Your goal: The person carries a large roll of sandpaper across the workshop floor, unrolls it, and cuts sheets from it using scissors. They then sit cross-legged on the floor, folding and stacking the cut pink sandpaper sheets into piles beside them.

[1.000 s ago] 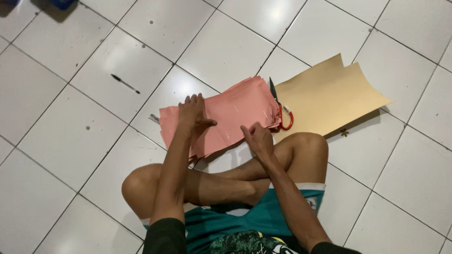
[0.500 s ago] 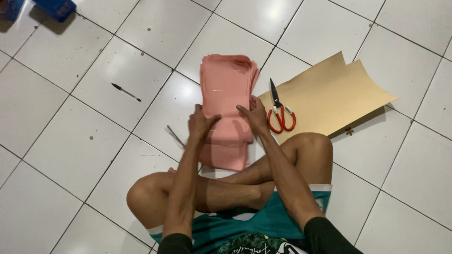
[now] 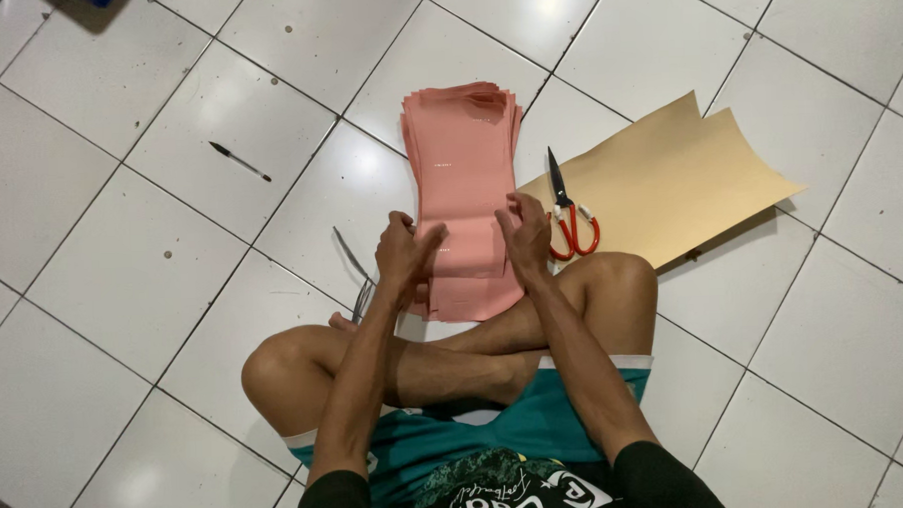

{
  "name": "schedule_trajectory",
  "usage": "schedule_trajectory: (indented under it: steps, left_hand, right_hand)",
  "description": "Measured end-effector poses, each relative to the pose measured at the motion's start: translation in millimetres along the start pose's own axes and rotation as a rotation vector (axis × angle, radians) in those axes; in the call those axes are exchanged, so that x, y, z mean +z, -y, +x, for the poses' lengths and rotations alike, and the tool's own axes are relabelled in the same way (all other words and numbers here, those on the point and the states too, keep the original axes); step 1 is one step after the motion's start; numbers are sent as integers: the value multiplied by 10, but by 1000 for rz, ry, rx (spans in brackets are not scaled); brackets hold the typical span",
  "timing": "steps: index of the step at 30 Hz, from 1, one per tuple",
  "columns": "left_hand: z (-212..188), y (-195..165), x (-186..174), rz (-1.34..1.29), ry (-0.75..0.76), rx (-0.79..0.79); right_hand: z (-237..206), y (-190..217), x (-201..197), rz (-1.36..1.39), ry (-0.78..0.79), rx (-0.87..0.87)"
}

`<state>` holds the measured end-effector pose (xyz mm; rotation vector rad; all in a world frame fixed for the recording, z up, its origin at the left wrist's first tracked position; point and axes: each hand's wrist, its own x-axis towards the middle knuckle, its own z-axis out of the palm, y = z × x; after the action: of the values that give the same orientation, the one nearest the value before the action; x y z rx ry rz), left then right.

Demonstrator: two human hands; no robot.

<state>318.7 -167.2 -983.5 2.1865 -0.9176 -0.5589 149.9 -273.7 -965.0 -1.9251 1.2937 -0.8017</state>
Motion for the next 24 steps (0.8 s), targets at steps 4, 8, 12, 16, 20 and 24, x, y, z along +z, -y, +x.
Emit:
schedule_trajectory:
  steps: [4,8,12,16,20,24]
  left_hand:
    - [14,-41,19,-20,9,-119]
    - [113,55,-149,17,-60,21]
    - [308,335,-662,389,-26,89]
    - [440,653,-1160,677,-354,175]
    - [232,696,-914,620,-207,188]
    - [33,668,-622,630,238,79]
  right_hand:
    - [-98,-16,-46,117,77,-50]
    - [-149,12,-78,29,91,-67]
    - [-209,86,-82,7,80,-144]
    - [-239,260,78,-161,203,-288]
    - [-177,546,508,-259,380,-583]
    - [-88,766,866,-459,546,-529]
